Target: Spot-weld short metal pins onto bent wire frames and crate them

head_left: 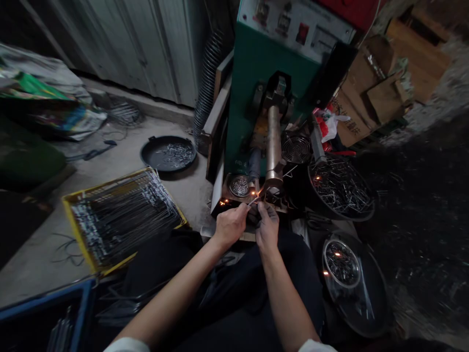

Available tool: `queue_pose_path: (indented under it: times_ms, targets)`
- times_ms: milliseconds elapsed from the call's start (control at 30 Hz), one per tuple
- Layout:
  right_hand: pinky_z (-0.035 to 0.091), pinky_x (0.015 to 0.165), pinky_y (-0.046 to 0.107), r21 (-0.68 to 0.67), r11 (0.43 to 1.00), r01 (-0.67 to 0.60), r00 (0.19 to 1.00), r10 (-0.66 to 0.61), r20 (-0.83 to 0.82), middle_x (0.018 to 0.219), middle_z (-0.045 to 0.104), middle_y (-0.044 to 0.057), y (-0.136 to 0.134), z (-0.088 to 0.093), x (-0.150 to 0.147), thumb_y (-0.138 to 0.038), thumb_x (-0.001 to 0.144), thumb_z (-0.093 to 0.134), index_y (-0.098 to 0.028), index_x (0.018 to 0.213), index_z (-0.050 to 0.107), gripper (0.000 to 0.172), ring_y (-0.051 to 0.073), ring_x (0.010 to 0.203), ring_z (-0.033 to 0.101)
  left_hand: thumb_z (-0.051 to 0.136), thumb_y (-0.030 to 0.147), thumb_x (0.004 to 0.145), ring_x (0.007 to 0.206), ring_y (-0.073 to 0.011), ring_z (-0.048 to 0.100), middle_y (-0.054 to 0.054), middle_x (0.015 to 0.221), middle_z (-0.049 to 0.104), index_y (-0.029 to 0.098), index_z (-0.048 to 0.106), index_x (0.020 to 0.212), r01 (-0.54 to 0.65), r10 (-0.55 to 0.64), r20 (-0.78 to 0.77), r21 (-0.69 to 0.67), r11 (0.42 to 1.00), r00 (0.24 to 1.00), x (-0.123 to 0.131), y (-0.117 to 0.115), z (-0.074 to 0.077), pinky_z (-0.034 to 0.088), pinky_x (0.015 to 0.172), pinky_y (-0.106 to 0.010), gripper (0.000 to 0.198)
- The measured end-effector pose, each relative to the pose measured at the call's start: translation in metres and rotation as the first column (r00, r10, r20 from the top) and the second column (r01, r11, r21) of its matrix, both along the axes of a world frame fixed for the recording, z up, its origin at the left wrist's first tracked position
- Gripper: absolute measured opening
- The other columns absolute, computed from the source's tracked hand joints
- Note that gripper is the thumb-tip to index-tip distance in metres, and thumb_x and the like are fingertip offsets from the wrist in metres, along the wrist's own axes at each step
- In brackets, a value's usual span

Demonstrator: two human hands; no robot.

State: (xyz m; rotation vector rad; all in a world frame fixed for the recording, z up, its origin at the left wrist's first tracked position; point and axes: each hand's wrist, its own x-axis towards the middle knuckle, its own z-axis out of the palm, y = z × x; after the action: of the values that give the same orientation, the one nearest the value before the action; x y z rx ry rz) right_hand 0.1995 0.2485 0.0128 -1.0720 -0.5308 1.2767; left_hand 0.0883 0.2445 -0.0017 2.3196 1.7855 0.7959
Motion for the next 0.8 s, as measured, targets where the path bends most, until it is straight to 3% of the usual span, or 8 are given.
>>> queue_pose_path:
  times_ms: [200,567,800]
  targets:
    - [0.051,0.068,0.027,0.088,0.996,0.029,0.983,-0.045,0.178,0.069,0.069,-0.001,0.014,-0.004,0.017,-0.044,0.072,0.080,-0.018,0.075,0.064,0.031,0.013,0.064,0.061,0.036,0.028,0.105,0.063,-0.0233,0.068,-0.007,0.068,0.070,0.017,0.060,0.090,0.013,-0.014,0.017,0.039,0.999,1.000,0.012,0.016,0.000,0.029,0.050,-0.032,0.031]
    - [0.046,0.061,0.025,0.111,0.993,0.036,0.983,-0.055,0.173,0.067,0.067,-0.001,0.021,-0.003,0.021,-0.045,0.073,0.080,-0.017,0.073,0.064,0.031,0.012,0.059,0.057,0.035,0.027,0.104,0.057,-0.0222,0.066,-0.006,0.066,0.067,0.017,0.058,0.089,0.062,-0.074,0.079,0.148,0.987,0.994,0.011,0.027,-0.003,0.031,0.049,-0.032,0.029]
    - [0.044,0.056,0.024,0.021,1.000,-0.015,0.979,0.011,0.202,0.068,0.067,-0.001,0.010,-0.007,0.029,-0.052,0.077,0.075,-0.019,0.077,0.063,0.035,0.012,0.056,0.056,0.029,0.024,0.106,0.063,-0.0184,0.064,-0.005,0.072,0.066,0.016,0.054,0.095,0.162,-0.188,0.108,0.209,0.964,0.976,0.003,0.025,-0.011,0.041,0.057,-0.029,0.029]
